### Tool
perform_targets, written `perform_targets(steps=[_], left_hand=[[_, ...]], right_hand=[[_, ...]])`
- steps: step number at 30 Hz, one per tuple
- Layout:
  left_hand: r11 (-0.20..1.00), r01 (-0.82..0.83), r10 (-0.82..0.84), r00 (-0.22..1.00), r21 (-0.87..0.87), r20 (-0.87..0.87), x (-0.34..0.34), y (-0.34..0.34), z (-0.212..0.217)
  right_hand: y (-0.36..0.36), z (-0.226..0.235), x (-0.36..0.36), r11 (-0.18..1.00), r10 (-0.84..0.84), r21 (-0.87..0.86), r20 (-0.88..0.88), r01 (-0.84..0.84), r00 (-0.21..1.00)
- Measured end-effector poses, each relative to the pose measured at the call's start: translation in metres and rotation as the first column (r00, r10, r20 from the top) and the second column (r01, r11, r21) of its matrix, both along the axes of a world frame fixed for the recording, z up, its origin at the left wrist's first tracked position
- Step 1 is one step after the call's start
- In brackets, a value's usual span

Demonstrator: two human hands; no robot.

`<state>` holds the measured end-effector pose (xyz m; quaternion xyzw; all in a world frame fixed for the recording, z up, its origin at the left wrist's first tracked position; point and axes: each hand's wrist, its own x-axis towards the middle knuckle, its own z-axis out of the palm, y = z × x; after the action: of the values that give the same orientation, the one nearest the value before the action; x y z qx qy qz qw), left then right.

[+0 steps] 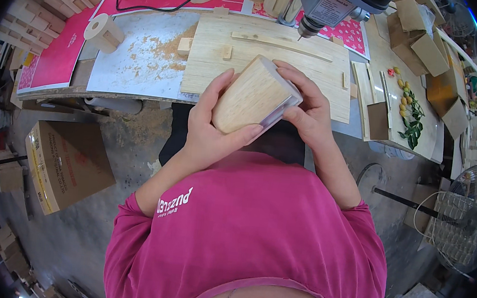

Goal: Drilling holes into cylindrical wood blocks using a drill press workstation.

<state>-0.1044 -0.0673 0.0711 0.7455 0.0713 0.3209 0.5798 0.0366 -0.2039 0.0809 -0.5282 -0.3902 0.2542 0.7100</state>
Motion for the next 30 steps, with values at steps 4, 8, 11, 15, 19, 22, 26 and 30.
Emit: perform_targets(steps=[4, 8, 11, 15, 19, 22, 26, 30], left_hand=[[0.956, 0.161, -0.181, 0.982, -0.244, -0.06, 0.001, 0.001, -0.001], [0.877, 0.252, -0.285, 0.958, -0.41, -0.021, -0.003, -0.001, 0.0], [0.893, 0.262, -0.286, 0.958, -0.365, -0.01, -0.003, 0.0, 0.002], [0.899, 0.246, -0.284, 0.957, -0.362, -0.055, -0.002, 0.001, 0.008], [0.881, 0.204, -0.271, 0.957, -0.426, -0.101, -0.002, -0.001, 0.004], [0.873, 0.18, -0.277, 0.948, -0.453, -0.157, 0.0, -0.001, 0.003], [0.85, 0.203, -0.338, 0.918, -0.486, -0.209, 0.0, 0.001, 0.007], [0.814, 0.185, -0.365, 0.9, -0.55, -0.237, -0.001, -0.002, 0.005]], right_hand=[[-0.005, 0.008, -0.007, 0.99, 0.003, -0.135, 0.233, 0.029, 0.973], [-0.003, 0.02, -0.011, 0.986, 0.037, -0.153, 0.562, 0.06, 0.826], [-0.004, 0.024, -0.013, 0.988, 0.032, -0.142, 0.594, 0.065, 0.804], [-0.004, 0.025, -0.013, 0.981, 0.061, -0.188, 0.548, 0.052, 0.834], [-0.002, 0.022, -0.012, 0.973, 0.021, -0.209, 0.496, 0.096, 0.868], [-0.001, 0.02, -0.016, 0.962, -0.01, -0.256, 0.313, 0.094, 0.95], [-0.001, 0.018, -0.019, 0.956, -0.021, -0.285, 0.19, 0.075, 0.982], [-0.004, 0.012, -0.02, 0.911, 0.009, -0.409, 0.126, 0.044, 0.992]])
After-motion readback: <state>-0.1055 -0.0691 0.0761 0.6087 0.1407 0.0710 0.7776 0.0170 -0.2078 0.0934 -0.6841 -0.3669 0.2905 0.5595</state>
